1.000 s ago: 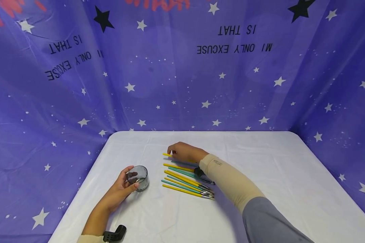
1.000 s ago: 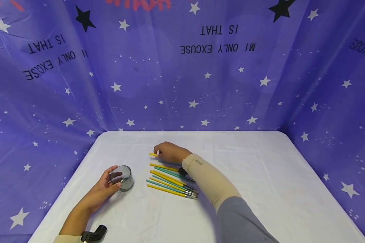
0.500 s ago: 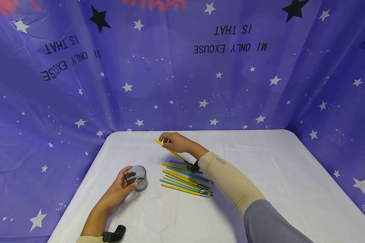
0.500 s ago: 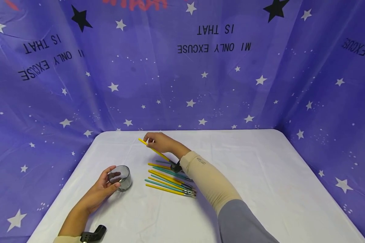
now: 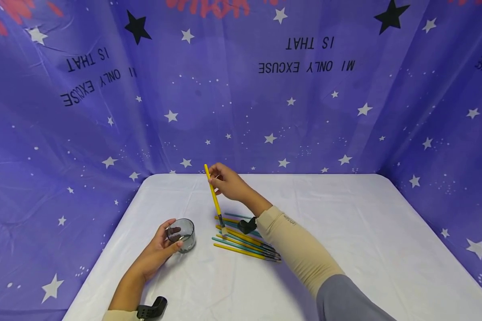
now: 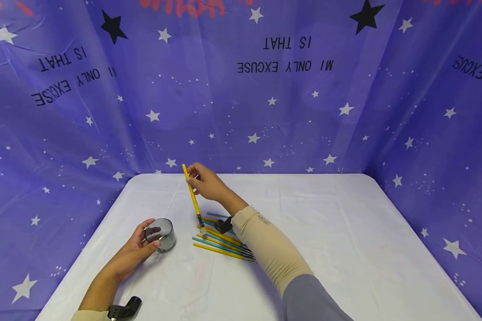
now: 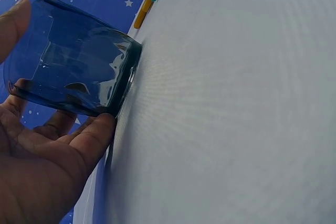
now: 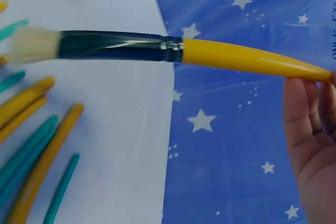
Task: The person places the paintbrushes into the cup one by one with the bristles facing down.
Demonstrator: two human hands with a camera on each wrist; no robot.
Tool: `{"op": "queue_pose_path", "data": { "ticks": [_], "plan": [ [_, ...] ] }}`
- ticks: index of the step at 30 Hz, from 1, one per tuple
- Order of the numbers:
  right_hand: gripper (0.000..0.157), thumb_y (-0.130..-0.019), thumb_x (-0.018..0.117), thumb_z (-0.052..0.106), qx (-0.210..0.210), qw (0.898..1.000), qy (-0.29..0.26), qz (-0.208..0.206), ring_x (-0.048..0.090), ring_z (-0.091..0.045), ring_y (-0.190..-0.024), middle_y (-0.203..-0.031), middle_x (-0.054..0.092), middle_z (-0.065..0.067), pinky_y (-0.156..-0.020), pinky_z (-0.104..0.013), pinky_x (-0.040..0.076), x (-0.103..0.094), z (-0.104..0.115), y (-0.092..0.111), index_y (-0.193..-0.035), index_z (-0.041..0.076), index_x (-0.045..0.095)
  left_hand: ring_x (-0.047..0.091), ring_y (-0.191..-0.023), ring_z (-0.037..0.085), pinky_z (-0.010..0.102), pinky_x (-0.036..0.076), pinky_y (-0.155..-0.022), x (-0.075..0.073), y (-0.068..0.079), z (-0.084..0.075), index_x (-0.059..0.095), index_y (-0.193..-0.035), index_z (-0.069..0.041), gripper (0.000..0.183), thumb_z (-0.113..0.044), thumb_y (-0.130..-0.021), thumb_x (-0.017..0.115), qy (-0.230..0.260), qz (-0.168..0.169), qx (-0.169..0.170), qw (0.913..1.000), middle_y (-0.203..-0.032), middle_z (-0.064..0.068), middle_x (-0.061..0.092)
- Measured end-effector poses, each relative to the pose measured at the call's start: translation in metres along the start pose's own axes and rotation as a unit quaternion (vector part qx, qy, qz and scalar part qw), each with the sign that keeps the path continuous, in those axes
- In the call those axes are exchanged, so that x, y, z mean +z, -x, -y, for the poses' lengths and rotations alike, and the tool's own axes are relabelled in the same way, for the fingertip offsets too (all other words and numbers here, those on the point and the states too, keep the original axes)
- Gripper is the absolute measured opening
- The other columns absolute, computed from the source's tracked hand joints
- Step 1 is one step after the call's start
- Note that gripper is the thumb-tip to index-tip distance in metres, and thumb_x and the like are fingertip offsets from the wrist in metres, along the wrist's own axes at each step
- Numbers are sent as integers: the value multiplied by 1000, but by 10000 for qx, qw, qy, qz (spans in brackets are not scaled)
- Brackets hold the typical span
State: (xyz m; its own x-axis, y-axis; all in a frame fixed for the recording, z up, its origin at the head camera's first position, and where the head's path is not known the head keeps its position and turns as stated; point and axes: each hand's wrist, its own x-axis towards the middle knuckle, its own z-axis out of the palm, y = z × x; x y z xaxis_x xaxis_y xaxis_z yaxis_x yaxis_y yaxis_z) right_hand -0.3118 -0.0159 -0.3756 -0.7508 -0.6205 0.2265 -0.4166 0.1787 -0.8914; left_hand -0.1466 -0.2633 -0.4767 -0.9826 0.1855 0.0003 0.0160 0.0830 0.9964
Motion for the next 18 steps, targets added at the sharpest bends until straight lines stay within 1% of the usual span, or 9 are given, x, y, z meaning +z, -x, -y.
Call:
{"op": "queue_pose_path", "data": {
  "ticks": [2, 5, 8, 13, 16, 18],
  "plan": [
    [15, -104, 52, 12, -83, 9995, -213, -234, 61, -24, -86, -101, 57, -11, -75, -45, 57, 2, 4, -1, -118, 7, 49, 37, -131, 37, 23, 47, -89, 0, 0, 0, 10, -154, -6, 75, -2, -98, 60, 2, 7, -17, 10000, -146, 27, 29],
    [16, -104, 53, 11, -232, 9967, -505, -598, 62, -24, -86, -101, 57, -12, -73, -40, 57, 3, 11, -3, -118, 5, 48, 36, -131, 38, 22, 46, -89, 0, 0, -1, 10, -154, -7, 75, -3, -98, 60, -15, 10, -37, 10000, -146, 27, 29],
    [17, -103, 53, 9, -381, 9920, -806, -898, 62, -23, -86, -101, 57, -12, -72, -37, 58, 5, 18, -7, -118, 4, 47, 38, -131, 35, 22, 46, -90, 0, 0, -1, 11, -154, -7, 74, -3, -98, 59, -25, 27, -43, 10000, -146, 27, 29],
    [21, -103, 52, 5, -588, 9812, -1346, -1252, 62, -21, -88, -102, 55, -12, -76, -43, 57, 11, 30, -9, -122, 0, 45, 41, -129, 29, 21, 45, -90, 0, 0, -1, 12, -154, -8, 74, -4, -98, 59, 1, 45, -30, 10000, -146, 27, 28],
    [22, -103, 51, 4, -604, 9763, -1570, -1360, 61, -21, -88, -102, 54, -12, -78, -47, 56, 20, 33, -9, -123, -1, 43, 39, -130, 32, 22, 45, -90, 0, 0, -2, 11, -154, -8, 74, -4, -98, 59, 31, 48, -47, 10000, -146, 27, 28],
    [22, -103, 51, 3, -589, 9745, -1652, -1400, 61, -20, -87, -101, 54, -12, -78, -47, 56, 28, 32, -9, -123, -2, 43, 37, -131, 35, 22, 46, -90, 0, 0, -3, 11, -154, -8, 74, -3, -98, 60, 57, 47, -78, 9999, -146, 27, 28]
  ]
}}
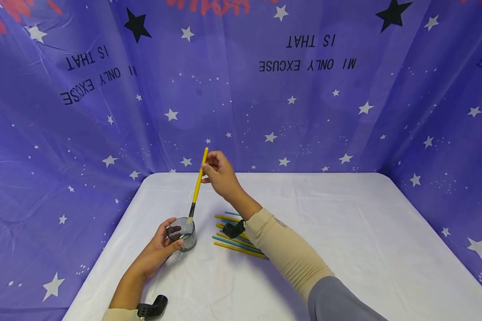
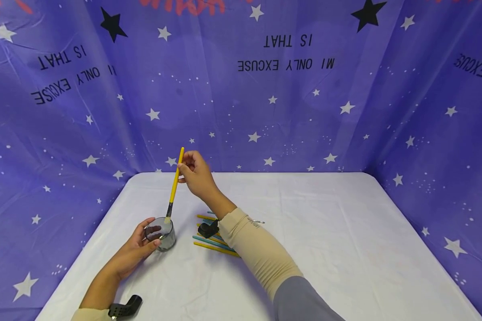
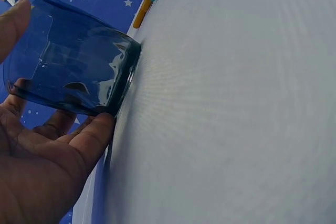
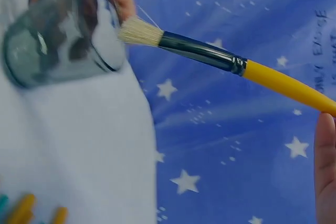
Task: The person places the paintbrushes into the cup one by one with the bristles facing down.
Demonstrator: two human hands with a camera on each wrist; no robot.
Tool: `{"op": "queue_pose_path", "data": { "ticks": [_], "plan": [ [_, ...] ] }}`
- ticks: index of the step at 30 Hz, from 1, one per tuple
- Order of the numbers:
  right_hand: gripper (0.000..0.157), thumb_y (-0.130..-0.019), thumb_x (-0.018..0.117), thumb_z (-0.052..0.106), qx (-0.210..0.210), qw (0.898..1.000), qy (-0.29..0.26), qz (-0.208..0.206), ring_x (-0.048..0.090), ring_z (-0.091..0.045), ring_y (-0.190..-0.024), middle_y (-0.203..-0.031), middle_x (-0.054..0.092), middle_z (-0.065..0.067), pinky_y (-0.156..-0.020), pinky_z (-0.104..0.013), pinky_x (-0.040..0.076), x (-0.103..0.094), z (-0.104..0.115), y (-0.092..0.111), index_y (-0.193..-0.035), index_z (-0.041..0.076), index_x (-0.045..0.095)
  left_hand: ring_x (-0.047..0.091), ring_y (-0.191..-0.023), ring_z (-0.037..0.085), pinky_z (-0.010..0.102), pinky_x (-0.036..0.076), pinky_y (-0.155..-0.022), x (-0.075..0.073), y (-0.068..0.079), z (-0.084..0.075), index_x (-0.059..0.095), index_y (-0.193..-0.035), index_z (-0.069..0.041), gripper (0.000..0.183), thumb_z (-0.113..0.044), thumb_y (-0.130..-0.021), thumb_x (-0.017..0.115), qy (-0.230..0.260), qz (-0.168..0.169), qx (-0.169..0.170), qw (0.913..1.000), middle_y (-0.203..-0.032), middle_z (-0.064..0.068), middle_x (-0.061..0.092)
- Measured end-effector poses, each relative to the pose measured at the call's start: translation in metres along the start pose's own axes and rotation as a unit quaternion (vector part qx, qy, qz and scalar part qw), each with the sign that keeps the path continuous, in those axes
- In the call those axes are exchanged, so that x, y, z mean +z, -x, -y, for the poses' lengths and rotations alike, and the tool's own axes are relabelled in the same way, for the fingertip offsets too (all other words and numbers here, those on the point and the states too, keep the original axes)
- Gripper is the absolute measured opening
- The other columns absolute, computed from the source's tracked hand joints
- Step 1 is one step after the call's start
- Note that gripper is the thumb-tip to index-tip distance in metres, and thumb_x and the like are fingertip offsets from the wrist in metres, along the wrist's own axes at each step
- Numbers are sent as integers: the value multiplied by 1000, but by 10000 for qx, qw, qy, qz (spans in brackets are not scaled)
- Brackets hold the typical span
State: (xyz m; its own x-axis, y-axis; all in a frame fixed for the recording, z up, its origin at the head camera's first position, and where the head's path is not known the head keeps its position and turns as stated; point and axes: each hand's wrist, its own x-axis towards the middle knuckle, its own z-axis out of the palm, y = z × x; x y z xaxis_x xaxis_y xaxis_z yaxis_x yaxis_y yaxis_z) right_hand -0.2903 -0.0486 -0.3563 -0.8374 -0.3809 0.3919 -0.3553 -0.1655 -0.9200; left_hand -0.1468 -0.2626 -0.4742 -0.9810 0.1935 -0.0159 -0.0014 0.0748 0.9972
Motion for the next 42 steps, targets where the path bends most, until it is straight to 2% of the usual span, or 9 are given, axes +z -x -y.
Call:
{"op": "queue_pose_path", "data": {
  "ticks": [4, 9, 12, 19, 25, 30, 33, 37, 42],
  "plan": [
    [21, -103, 52, 4, 118, 9999, -32, -63, 61, -16, -84, -100, 55, -10, -76, -39, 58, 16, -13, 10, -122, 0, 44, 37, -131, 36, 23, 46, -90, 0, 0, -1, 11, -154, -8, 75, -4, -98, 61, -3, -46, -66, 10000, -146, 26, 28],
    [18, -102, 54, 4, 341, 9991, -208, -152, 62, -17, -83, -97, 55, -10, -73, -35, 58, 32, -32, 22, -118, 1, 45, 49, -120, 18, 24, 47, -89, -2, -1, 0, 11, -155, -9, 77, -5, -97, 62, -61, -58, -125, 9999, -146, 25, 29],
    [16, -102, 54, 3, 451, 9984, -263, -207, 62, -16, -82, -95, 55, -10, -73, -37, 58, 37, -41, 26, -115, 2, 46, 51, -117, 14, 25, 47, -89, -2, -1, 1, 11, -155, -9, 76, -6, -98, 62, -82, -36, -79, 9999, -146, 26, 31],
    [16, -101, 55, 3, 721, 9971, -121, -202, 61, -14, -80, -94, 56, -7, -71, -34, 58, 44, -53, 31, -115, 4, 48, 50, -118, 12, 24, 47, -90, -2, -3, 4, 11, -154, -9, 76, -5, -97, 62, -14, -56, -95, 9999, -146, 26, 32],
    [14, -101, 56, 5, 920, 9956, 15, -191, 62, -13, -82, -93, 56, -5, -72, -34, 58, 45, -60, 34, -115, 5, 51, 48, -120, 16, 24, 47, -90, -1, -1, 3, 11, -154, -7, 75, -4, -97, 61, 41, -44, -2, 10000, -145, 29, 30],
    [16, -101, 57, 9, 908, 9956, 236, 16, 62, -17, -85, -96, 59, -5, -71, -31, 57, 39, -66, 36, -116, 3, 55, 48, -120, 16, 23, 47, -89, 0, -1, 1, 12, -153, -7, 74, -2, -97, 60, 64, -94, -1, 9999, -145, 27, 31],
    [19, -101, 57, 11, 935, 9942, 486, 208, 62, -25, -90, -99, 59, -5, -71, -30, 57, 31, -70, 39, -118, 2, 56, 48, -120, 15, 23, 47, -89, -1, -2, 1, 12, -153, -7, 75, -2, -97, 61, 49, -78, -9, 10000, -144, 27, 31],
    [18, -102, 58, 15, 1135, 9888, 841, 472, 60, -38, -98, -101, 60, -5, -72, -31, 56, 12, -77, 43, -118, 7, 56, 47, -120, 17, 23, 47, -89, -1, -2, 2, 11, -153, -6, 76, -3, -97, 61, 16, -35, 19, 10000, -144, 28, 30],
    [21, -102, 58, 18, 1555, 9764, 1172, 932, 60, -41, -100, -106, 60, -10, -75, -39, 57, -20, -85, 45, -120, 6, 57, 48, -118, 14, 23, 47, -89, -2, -3, 4, 11, -153, -7, 75, -3, -97, 61, -27, -50, -6, 10000, -144, 26, 30]
  ]
}}
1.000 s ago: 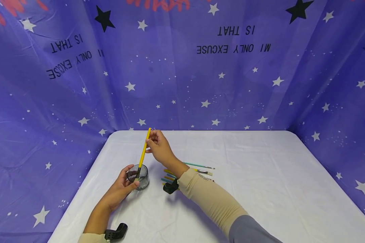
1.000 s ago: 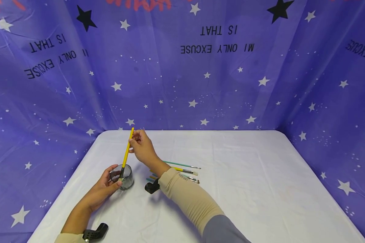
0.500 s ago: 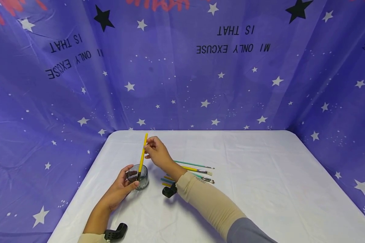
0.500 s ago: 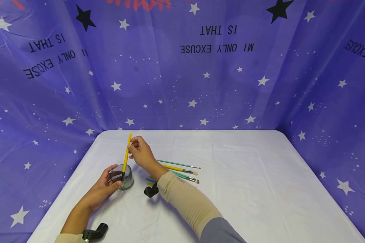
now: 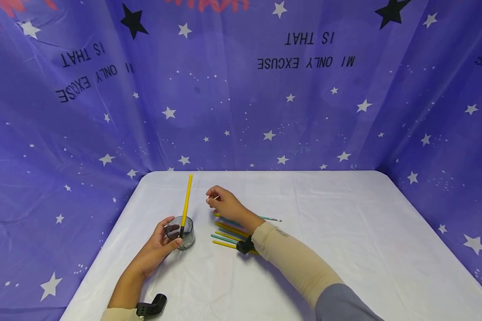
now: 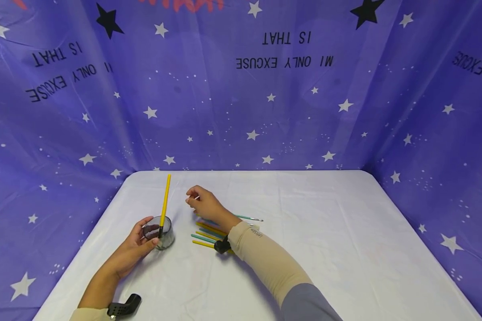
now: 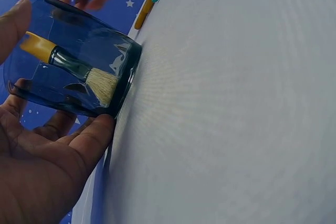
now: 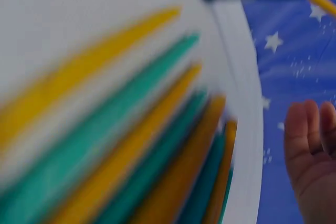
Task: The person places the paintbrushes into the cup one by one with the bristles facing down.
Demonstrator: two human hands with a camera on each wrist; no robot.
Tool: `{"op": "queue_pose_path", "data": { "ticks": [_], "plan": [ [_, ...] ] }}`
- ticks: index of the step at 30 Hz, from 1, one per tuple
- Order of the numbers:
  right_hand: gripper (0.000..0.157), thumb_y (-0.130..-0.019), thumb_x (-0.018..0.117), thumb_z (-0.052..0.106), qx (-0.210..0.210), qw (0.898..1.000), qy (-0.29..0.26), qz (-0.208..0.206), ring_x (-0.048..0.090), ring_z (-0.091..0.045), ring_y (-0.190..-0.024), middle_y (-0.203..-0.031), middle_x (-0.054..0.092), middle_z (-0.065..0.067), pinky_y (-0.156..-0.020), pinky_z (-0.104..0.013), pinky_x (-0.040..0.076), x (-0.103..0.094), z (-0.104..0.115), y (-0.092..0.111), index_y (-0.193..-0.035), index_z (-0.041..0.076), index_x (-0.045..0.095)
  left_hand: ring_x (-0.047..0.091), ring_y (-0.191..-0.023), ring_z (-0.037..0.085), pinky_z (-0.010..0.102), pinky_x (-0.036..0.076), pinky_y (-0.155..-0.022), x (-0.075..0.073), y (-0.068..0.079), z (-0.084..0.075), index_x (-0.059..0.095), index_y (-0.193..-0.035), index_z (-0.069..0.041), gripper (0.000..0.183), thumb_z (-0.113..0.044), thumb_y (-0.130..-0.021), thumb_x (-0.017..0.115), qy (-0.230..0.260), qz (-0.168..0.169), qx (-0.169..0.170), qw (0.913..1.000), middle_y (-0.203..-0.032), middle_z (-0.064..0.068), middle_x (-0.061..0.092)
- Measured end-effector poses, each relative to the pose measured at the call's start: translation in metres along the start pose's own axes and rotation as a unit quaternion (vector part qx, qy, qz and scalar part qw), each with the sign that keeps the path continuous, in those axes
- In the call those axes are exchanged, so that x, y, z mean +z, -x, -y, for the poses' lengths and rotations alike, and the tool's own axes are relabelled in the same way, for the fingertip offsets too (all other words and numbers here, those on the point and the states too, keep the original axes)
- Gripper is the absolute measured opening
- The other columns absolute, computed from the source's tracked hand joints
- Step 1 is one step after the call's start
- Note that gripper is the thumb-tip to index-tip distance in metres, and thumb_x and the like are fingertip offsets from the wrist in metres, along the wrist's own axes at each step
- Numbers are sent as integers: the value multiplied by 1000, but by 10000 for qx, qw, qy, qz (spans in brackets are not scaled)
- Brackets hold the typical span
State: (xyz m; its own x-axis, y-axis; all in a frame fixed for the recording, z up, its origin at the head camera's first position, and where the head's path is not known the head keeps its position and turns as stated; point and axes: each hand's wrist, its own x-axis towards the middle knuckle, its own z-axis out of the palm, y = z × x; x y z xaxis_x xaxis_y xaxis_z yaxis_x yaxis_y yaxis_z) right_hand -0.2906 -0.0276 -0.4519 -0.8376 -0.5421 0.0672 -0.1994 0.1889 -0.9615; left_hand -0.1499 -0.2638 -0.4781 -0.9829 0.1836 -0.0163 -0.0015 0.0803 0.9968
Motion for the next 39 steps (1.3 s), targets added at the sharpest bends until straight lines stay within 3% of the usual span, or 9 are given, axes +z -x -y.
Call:
{"op": "queue_pose_path", "data": {
  "ticks": [7, 11, 15, 29, 39],
  "plan": [
    [28, -104, 53, 18, 149, 9916, 1065, 725, 61, -34, -94, -107, 58, -10, -76, -42, 55, -41, -13, 8, -125, -1, 56, 47, -119, 12, 23, 46, -90, -2, 1, 0, 12, -153, -8, 74, -3, -97, 61, 32, 39, 76, 10000, -145, 27, 30],
    [24, -103, 54, 16, 67, 9763, 1926, 982, 59, -24, -85, -102, 59, -3, -72, -35, 51, -60, -17, 10, -121, 1, 59, 47, -120, 15, 23, 46, -90, -2, 2, 0, 12, -153, -7, 75, -2, -97, 61, 101, 29, 55, 9999, -145, 27, 30],
    [20, -101, 58, 15, 124, 9627, 2448, 1147, 54, -17, -84, -100, 60, 0, -74, -32, 46, -71, -17, 10, -117, 3, 61, 47, -119, 16, 23, 46, -89, -1, 2, -1, 13, -153, -8, 74, -1, -97, 61, 116, -23, 3, 9999, -145, 27, 30],
    [11, -95, 65, 6, 324, 9253, 3365, 1719, 51, -15, -80, -90, 59, 1, -76, -32, 44, -70, -27, 6, -106, 8, 65, 49, -117, 15, 24, 47, -87, 1, 2, -3, 12, -154, -7, 75, -1, -97, 61, 109, -11, -27, 9999, -144, 26, 31],
    [11, -95, 61, 3, 349, 9159, 3581, 1782, 49, -15, -77, -88, 59, 1, -75, -33, 43, -69, -28, 1, -102, 11, 65, 48, -118, 14, 23, 46, -89, -1, 1, -1, 11, -154, -8, 77, -4, -97, 62, 42, 0, -50, 10000, -144, 25, 31]
  ]
}}
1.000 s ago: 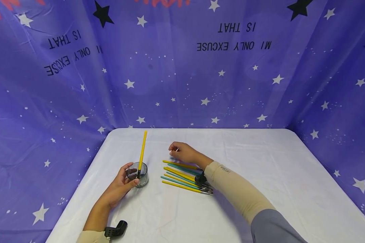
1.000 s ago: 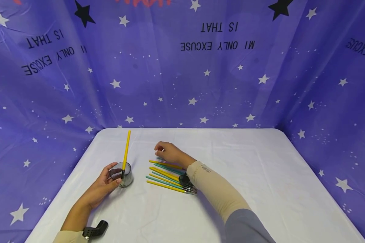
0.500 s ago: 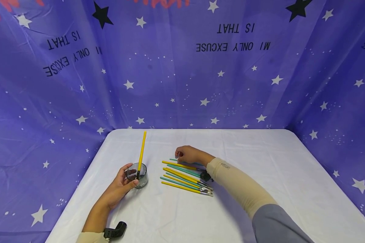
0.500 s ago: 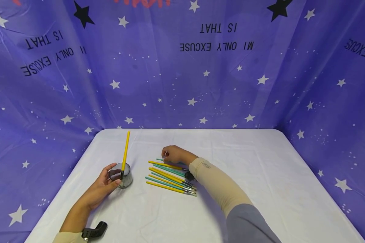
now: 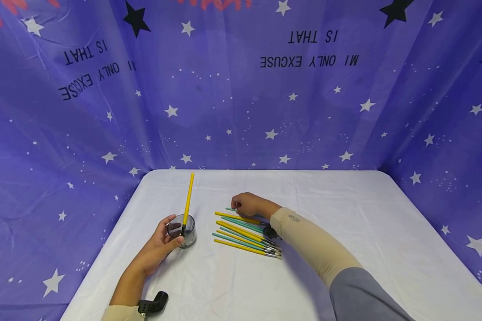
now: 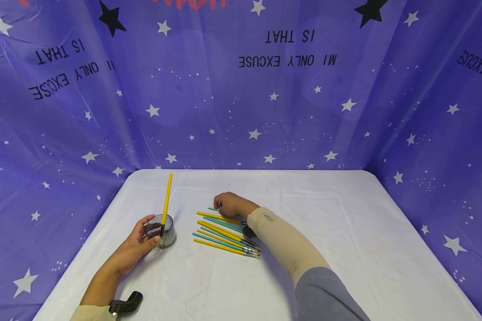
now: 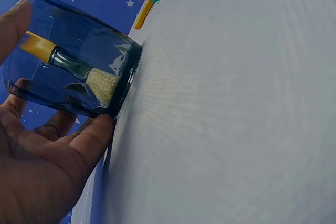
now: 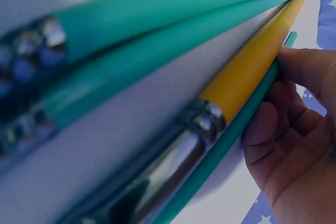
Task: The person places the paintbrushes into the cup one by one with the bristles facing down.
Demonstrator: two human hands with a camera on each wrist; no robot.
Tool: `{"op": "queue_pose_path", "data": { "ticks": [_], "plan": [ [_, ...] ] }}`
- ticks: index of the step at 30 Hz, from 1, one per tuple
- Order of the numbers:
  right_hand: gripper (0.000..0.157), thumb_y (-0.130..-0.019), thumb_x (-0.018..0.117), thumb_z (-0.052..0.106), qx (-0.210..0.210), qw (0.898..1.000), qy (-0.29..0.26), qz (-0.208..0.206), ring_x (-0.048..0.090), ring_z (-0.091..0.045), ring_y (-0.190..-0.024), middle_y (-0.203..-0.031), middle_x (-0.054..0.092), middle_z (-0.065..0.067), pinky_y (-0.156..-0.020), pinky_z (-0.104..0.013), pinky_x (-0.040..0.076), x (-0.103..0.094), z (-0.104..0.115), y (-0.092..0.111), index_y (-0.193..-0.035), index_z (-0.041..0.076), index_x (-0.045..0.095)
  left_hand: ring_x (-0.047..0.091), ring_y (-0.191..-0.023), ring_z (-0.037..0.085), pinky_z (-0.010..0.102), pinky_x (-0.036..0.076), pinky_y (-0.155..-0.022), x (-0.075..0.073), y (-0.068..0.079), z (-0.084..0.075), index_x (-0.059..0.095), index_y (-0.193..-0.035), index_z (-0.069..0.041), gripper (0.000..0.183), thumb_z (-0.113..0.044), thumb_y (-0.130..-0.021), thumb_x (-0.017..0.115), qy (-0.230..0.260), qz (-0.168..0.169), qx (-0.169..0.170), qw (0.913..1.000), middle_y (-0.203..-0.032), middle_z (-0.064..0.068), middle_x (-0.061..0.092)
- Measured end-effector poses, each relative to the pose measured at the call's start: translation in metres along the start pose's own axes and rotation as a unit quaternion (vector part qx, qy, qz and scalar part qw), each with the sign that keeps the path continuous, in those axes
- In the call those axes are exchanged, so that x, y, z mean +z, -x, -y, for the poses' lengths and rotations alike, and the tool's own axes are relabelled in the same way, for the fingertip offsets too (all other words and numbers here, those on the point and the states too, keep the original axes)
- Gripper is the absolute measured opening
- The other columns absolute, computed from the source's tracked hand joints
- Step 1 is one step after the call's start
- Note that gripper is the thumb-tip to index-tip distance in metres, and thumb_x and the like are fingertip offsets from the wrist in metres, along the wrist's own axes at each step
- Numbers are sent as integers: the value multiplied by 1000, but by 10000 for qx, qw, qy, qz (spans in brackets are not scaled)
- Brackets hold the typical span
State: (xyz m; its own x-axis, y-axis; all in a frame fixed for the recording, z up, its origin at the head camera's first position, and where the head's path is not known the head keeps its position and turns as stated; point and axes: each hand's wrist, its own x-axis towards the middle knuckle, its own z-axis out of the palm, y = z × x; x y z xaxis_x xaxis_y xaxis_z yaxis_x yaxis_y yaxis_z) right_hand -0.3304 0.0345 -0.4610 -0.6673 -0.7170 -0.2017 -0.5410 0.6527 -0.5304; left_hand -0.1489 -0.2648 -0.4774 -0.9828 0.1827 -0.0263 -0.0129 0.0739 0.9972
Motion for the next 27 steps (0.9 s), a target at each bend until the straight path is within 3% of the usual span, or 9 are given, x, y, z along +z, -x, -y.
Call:
{"op": "queue_pose_path", "data": {
  "ticks": [14, 21, 27],
  "plan": [
    [11, -95, 61, 1, -73, 9995, 258, 141, 48, -14, -76, -82, 57, 2, -75, -31, 42, -2, 5, 0, -100, 11, 66, 47, -121, 14, 23, 46, -90, -2, -1, 1, 10, -155, -9, 79, -6, -97, 63, -24, 6, -106, 9999, -146, 23, 30],
    [9, -96, 61, 2, -167, 9995, 154, 221, 51, -16, -81, -91, 60, 0, -76, -33, 44, -13, 11, 5, -103, 6, 65, 45, -122, 19, 23, 46, -89, 1, 1, -2, 10, -154, -9, 78, -6, -97, 63, -28, -3, -120, 9999, -146, 24, 30],
    [14, -99, 55, 3, -494, 9986, 103, 125, 53, -15, -88, -101, 60, 1, -76, -31, 45, -26, 19, 3, -110, 5, 63, 46, -122, 20, 23, 46, -89, 1, 2, -3, 10, -154, -8, 77, -6, -97, 62, -9, 2, -47, 10000, -145, 26, 30]
  ]
}}
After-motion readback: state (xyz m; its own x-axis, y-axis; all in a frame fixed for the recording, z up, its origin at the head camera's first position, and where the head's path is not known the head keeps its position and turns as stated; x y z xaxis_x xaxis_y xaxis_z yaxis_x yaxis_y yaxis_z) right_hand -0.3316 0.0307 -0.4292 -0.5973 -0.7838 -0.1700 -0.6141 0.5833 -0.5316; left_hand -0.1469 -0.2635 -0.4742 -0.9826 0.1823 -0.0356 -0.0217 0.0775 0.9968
